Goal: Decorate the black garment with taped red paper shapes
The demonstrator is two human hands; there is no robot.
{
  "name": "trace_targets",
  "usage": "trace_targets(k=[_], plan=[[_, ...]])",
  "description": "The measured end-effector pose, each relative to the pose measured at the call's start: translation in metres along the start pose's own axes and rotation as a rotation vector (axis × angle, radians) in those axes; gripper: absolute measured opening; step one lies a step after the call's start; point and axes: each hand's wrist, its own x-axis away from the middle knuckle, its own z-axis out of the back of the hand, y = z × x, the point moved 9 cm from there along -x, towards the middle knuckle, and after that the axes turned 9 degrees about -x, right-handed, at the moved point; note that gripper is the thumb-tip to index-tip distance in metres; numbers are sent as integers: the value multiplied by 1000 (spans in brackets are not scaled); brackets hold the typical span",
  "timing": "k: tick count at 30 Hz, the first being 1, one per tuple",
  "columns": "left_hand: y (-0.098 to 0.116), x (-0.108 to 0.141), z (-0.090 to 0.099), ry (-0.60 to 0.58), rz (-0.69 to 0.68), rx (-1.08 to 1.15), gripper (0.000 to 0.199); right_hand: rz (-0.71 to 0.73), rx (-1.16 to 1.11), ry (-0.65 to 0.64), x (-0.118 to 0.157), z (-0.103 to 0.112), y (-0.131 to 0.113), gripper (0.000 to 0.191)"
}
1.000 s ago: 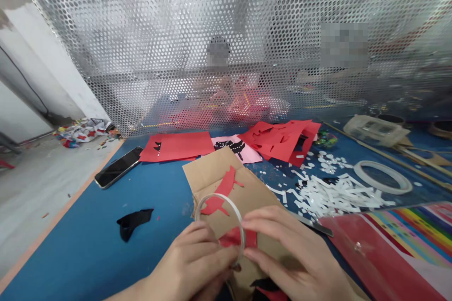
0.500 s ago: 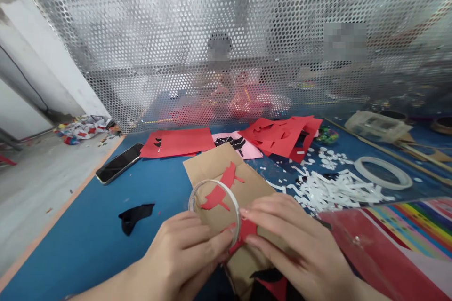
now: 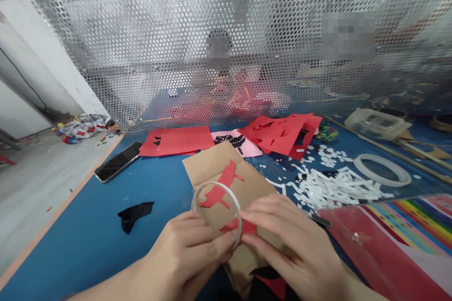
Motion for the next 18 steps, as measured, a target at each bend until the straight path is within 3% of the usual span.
trace_targets(k=[5,8,12,18], plan=[[3,-3,-5,-5,-34,39,37,-117,-151,-43,2,-6,14,8],[2,-6,-4,-7,26,61,32,-157,-205,-77,2,-9,18,11],[3,-8,-8,-18,134,179,17,-78,-141,-125,0,-15,8,13],[-1,1,-6,81,284,107,28,96,-99,-74,10,-17,-14,13]])
